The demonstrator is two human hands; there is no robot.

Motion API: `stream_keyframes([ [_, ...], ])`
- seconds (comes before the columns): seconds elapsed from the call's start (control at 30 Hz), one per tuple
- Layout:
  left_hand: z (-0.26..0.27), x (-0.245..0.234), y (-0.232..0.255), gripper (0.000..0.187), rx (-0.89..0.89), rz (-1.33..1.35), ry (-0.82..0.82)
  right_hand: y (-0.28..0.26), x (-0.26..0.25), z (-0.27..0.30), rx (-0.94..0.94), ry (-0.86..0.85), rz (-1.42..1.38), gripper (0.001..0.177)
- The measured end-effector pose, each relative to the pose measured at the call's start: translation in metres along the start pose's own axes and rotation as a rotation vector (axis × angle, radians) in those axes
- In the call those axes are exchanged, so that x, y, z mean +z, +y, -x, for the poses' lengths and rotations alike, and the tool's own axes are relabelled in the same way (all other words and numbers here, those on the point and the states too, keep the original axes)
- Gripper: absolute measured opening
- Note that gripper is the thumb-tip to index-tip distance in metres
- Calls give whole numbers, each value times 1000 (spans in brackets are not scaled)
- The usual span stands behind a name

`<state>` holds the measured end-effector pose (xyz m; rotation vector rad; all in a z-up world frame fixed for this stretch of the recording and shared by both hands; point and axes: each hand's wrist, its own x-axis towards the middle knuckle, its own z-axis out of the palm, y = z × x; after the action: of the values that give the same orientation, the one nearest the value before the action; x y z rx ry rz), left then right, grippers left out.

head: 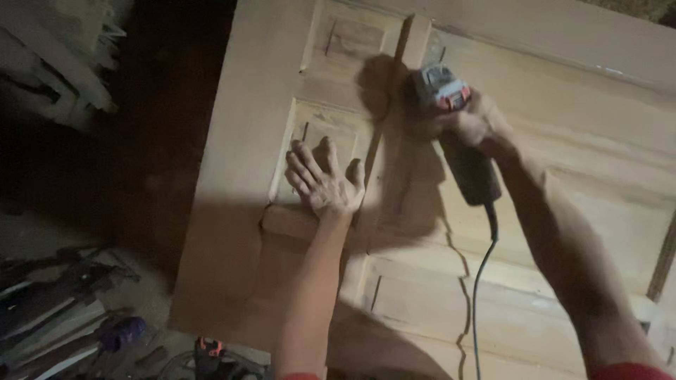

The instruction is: The person uses an orbital sander to smooth the surface of a wooden door. They move the sander across the flat panels and edges, occasionally adjusting the sanding pad. The person continues sanding different sections of the door throughout the clip.

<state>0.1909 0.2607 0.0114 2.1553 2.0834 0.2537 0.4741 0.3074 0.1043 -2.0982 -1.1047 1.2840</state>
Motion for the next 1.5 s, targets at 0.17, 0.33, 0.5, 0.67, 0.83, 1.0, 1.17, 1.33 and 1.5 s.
stream_keyframes([
  [0.17,-1,-2,-3,81,33,44,102,35,-13,78,130,87,-25,38],
  [0.33,-3,-4,0,81,0,46,37,79,-37,115,141,182,-262,29],
  [0.5,-3,-2,-2,80,-7,86,24,76,-22,88,91,177,-326,26],
  [0.67,1,2,-6,80,3,138,69,24,26,63,104,84,-205,21],
  [0.83,-1,7,-6,84,-10,-44,128,-32,69,47,73,46,-114,19],
  [1.0,-3,4,-7,90,-17,153,68,-58,101,28,64,27,-245,26],
  [1.17,-4,1,-9,89,-76,337,-86,-82,128,-4,87,-3,-161,27],
  [1.33,-4,6,-8,77,-81,277,62,-104,146,-24,2,-54,-39,28],
  [1.5,0,8,-8,72,-61,277,107,-111,155,-28,-64,-135,-73,24],
])
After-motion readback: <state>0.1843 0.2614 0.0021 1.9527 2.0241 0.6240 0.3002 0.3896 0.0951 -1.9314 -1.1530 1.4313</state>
